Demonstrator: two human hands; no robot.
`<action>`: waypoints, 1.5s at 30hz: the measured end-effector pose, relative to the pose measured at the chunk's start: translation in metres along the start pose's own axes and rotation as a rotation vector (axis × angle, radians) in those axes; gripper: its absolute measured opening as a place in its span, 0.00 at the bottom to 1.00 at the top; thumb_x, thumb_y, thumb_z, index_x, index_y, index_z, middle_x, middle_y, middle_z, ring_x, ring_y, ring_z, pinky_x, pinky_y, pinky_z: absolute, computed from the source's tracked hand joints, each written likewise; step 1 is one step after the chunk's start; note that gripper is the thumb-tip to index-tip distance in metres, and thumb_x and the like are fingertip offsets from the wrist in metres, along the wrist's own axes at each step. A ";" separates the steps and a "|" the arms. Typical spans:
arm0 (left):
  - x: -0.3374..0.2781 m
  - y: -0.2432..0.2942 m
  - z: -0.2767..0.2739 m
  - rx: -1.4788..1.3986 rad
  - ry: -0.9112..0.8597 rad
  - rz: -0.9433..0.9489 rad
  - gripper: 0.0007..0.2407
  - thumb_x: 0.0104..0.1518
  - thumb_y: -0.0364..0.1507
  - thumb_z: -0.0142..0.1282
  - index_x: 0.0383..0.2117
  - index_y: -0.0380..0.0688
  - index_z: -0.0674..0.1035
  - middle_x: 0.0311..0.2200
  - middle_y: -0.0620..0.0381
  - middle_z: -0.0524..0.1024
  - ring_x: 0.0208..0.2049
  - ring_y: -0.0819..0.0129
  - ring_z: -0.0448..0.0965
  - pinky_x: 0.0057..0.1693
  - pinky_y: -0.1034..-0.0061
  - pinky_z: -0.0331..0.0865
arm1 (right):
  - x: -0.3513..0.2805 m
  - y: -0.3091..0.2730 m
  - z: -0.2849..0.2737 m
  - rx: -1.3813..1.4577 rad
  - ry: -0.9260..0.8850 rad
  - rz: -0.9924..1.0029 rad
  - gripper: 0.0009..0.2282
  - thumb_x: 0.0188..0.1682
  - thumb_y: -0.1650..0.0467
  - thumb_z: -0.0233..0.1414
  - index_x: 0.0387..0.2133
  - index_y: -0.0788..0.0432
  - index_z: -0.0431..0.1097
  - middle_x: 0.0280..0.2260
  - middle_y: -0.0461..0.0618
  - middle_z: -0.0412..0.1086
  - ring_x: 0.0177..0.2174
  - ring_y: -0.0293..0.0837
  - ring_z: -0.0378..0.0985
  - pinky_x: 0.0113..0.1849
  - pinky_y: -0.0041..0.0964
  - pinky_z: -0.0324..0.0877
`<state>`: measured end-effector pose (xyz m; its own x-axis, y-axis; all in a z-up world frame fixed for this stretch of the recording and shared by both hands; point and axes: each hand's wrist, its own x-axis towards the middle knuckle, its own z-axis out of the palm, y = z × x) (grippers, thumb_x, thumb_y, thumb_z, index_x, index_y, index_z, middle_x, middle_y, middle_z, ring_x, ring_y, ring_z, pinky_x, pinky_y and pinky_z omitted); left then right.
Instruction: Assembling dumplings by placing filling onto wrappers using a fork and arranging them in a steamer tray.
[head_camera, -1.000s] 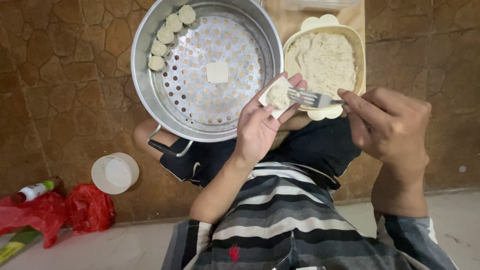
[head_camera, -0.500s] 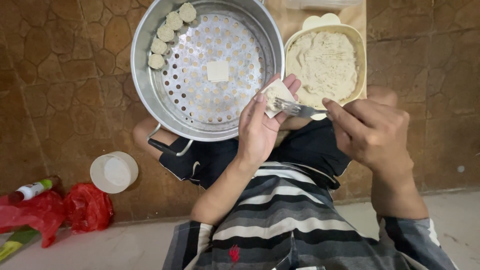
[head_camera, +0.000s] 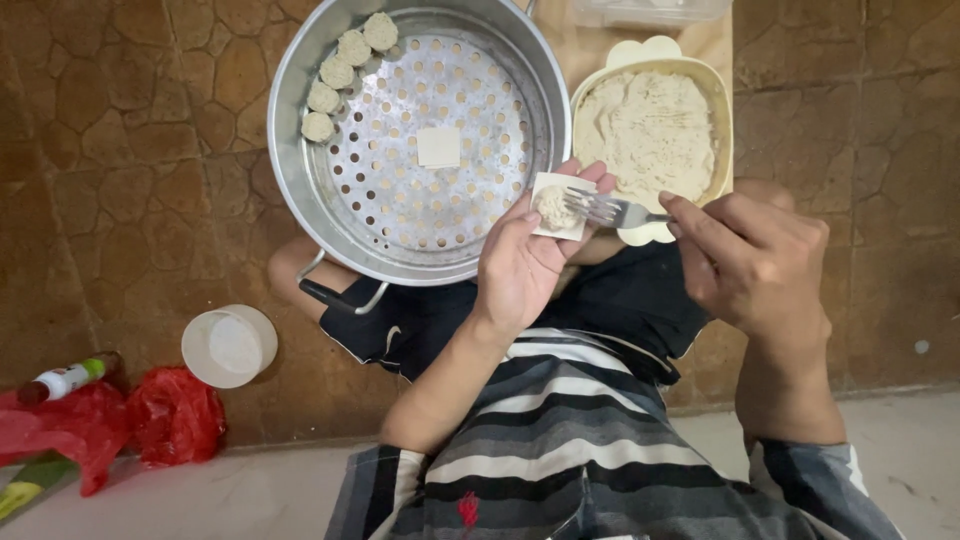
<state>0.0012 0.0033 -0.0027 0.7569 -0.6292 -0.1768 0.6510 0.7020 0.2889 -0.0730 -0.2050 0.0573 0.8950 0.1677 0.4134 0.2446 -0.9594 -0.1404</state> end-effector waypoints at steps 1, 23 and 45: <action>0.000 0.000 0.000 0.000 -0.002 0.004 0.26 0.60 0.23 0.32 0.69 0.24 0.54 0.68 0.27 0.56 0.71 0.43 0.58 0.72 0.58 0.59 | 0.001 -0.001 -0.001 0.000 0.002 -0.004 0.11 0.45 0.83 0.65 0.40 0.63 0.86 0.25 0.46 0.69 0.25 0.42 0.68 0.32 0.34 0.63; -0.002 0.007 0.003 0.044 -0.099 -0.026 0.27 0.58 0.19 0.33 0.69 0.26 0.54 0.70 0.27 0.54 0.72 0.43 0.57 0.73 0.58 0.59 | -0.004 0.006 0.001 0.109 -0.024 0.022 0.11 0.45 0.84 0.64 0.41 0.67 0.85 0.24 0.49 0.66 0.27 0.44 0.68 0.30 0.36 0.63; -0.007 0.005 -0.010 0.138 -0.082 0.094 0.20 0.69 0.22 0.36 0.68 0.30 0.59 0.69 0.31 0.58 0.71 0.44 0.60 0.72 0.59 0.63 | 0.002 0.000 -0.005 0.043 -0.032 0.012 0.10 0.45 0.81 0.63 0.40 0.62 0.84 0.26 0.46 0.70 0.24 0.43 0.67 0.33 0.35 0.62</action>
<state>-0.0006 0.0148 -0.0098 0.8029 -0.5924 -0.0672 0.5596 0.7099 0.4276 -0.0733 -0.2057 0.0624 0.9094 0.1643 0.3822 0.2489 -0.9509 -0.1837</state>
